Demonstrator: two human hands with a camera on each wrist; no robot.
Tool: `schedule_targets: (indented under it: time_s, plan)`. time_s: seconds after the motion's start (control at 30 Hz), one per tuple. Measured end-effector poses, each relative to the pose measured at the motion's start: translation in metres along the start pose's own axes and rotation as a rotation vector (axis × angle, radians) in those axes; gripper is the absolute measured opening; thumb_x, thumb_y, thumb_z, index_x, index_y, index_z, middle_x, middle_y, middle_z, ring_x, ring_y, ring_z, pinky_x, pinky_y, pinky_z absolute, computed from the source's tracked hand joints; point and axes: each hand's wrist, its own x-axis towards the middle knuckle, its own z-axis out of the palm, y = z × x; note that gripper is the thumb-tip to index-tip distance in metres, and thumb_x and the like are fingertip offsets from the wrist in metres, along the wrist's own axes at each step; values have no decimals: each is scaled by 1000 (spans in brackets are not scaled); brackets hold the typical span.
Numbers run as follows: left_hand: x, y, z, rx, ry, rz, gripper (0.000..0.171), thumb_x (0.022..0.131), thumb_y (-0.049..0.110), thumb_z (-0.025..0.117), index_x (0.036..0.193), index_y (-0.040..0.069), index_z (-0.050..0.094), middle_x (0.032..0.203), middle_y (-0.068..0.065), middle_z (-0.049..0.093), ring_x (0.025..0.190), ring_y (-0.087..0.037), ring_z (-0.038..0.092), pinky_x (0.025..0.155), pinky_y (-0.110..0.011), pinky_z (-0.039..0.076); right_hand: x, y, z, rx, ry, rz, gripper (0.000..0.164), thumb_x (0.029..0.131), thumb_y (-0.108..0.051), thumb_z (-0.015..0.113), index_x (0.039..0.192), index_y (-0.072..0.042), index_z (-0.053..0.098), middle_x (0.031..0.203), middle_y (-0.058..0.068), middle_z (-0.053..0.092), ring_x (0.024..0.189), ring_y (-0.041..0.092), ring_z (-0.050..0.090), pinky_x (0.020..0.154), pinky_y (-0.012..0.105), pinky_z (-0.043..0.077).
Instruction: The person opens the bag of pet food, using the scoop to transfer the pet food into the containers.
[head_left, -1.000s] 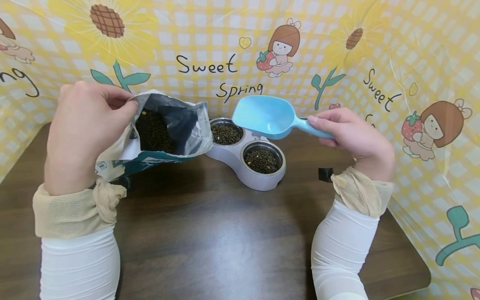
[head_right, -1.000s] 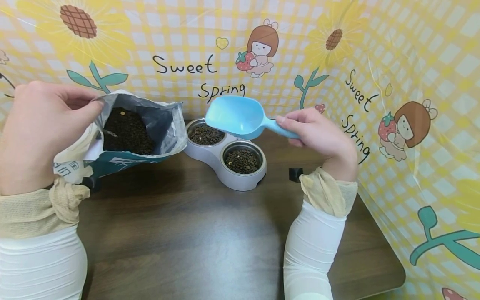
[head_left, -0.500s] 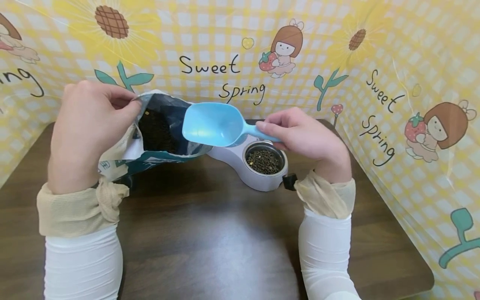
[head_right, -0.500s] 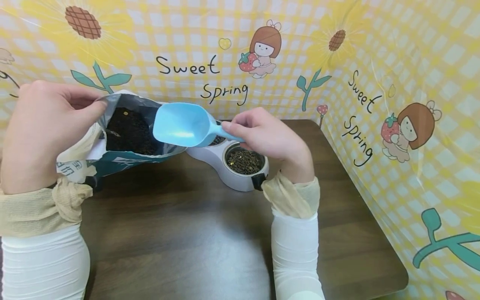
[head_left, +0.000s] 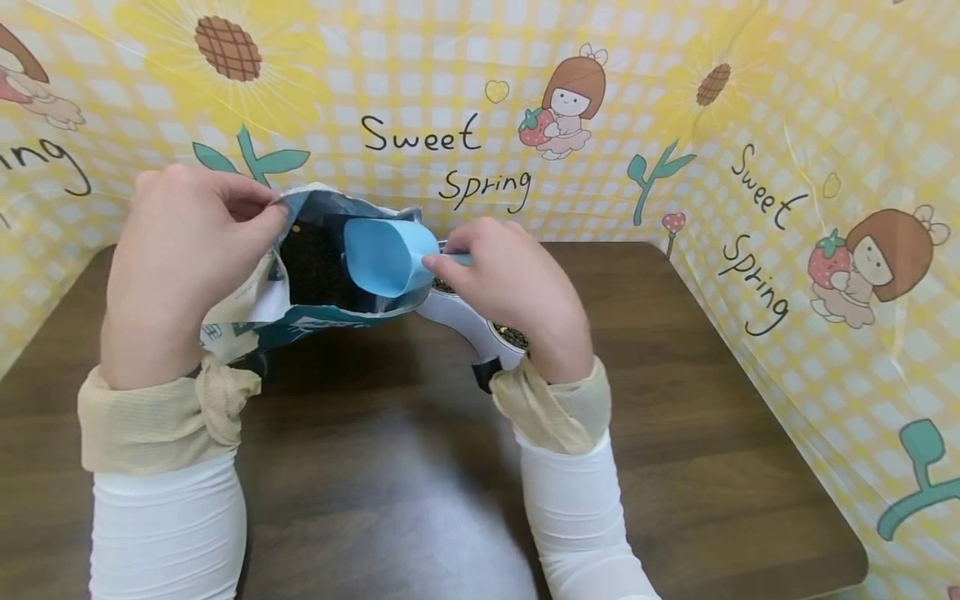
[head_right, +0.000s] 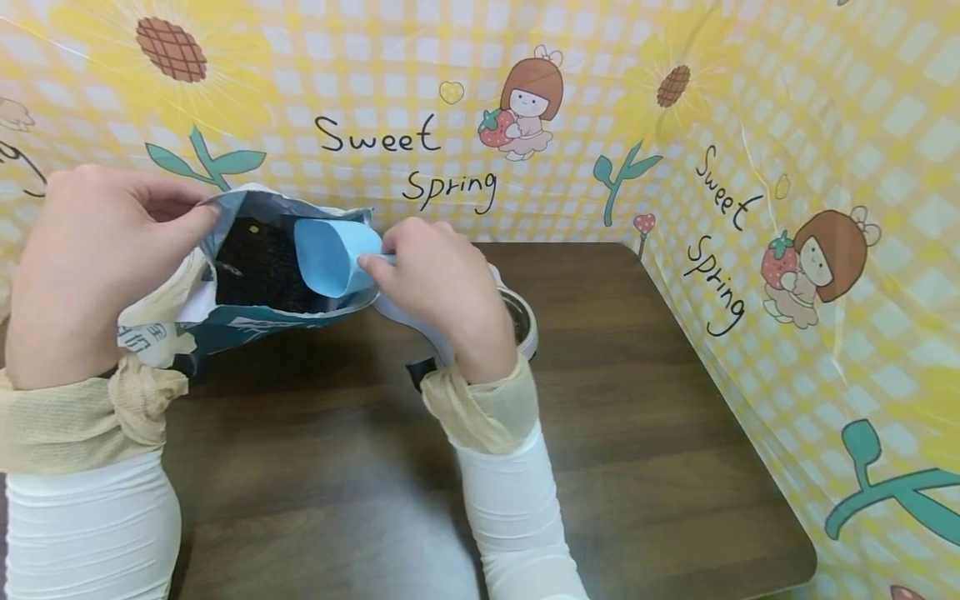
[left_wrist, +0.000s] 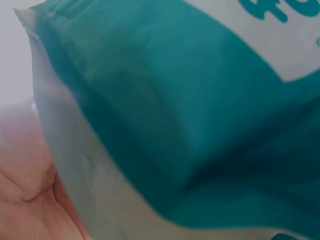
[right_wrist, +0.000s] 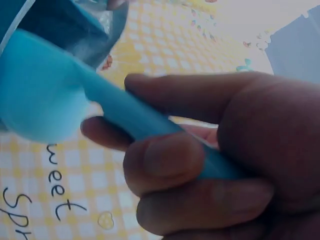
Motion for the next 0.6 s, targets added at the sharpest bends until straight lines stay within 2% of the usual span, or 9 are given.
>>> schedule_targets:
  time_s: [0.2,0.4,0.53,0.6]
  plan:
    - [0,0,0,18,-4,1,34,103,25,65,117,-1,83,111,-29,81,102,-41,72,60,-10,32,14,-27,21,-174,25,32,34,107,-51,66,97,-20,77,76,-2,60,73,18,64,64,33,49]
    - [-1,1,1,23,16,34,33,100,26,67,113,1,85,106,-27,82,101,-41,74,63,-8,31,36,-42,52,-315,108,2,35,105,-55,66,104,-23,80,89,-5,76,79,17,73,66,35,59]
    - [-1,1,1,21,12,38,33,100,26,68,113,1,85,106,-26,82,102,-41,74,64,-10,31,45,-48,66,-392,157,-15,37,105,-55,67,113,-22,83,94,-4,81,82,18,77,69,38,64]
    - [0,1,1,25,9,39,33,100,27,67,113,2,85,106,-26,82,102,-41,74,64,-10,31,48,-49,70,-409,164,-14,35,104,-54,68,112,-24,83,94,-5,81,82,17,77,70,39,64]
